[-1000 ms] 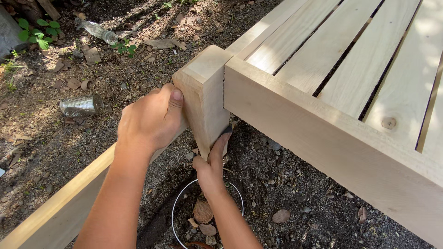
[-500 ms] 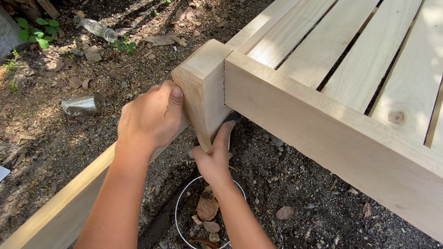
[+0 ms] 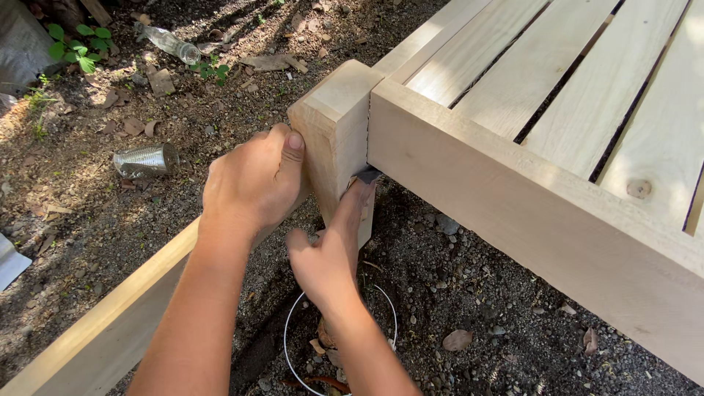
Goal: The person sands a slatted wooden bench outdoors, rubbing sandpaper by hand along the legs, corner blocks, side rails and seat slats. They steady the frame with one hand while sanding different surfaces, working around the legs and along the edges of the seat boards.
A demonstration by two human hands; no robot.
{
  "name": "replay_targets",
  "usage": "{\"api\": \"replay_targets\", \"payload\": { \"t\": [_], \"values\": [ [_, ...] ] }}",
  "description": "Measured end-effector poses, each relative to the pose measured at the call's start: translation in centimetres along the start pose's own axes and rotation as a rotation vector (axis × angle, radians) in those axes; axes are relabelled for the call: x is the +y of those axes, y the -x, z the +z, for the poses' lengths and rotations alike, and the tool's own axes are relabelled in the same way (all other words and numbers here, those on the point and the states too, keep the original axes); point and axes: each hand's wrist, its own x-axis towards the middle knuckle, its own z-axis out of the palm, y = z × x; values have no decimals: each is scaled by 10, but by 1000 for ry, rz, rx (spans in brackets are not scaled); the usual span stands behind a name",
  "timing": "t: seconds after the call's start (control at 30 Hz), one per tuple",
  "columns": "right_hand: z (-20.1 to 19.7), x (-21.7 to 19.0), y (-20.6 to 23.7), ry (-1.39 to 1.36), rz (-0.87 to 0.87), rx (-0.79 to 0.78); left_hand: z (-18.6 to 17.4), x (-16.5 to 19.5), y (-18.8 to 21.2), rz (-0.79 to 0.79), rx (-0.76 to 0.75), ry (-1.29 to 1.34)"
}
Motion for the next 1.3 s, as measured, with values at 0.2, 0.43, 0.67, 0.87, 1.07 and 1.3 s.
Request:
{"api": "replay_targets", "payload": {
  "t": [0.2, 0.43, 0.67, 0.87, 1.07, 1.3],
  "values": [
    [-10, -18, -13, -236, 244, -36, 1, -1, 1, 20, 4, 43],
    [-12, -23, -15, -101, 214, -61, -2, 4, 1, -15, -8, 34],
    [-5, -31, 5, 78, 3, -102, -4, 7, 2, -31, -52, 16],
    [1, -8, 5, -47, 195, -19, -3, 7, 2, -45, -35, 24],
    [20, 71, 27, 33, -76, -44, 2, 3, 3, -19, -17, 14],
    [20, 104, 43, -218, 602, -134, 1, 4, 3, -18, -11, 28]
  ]
}}
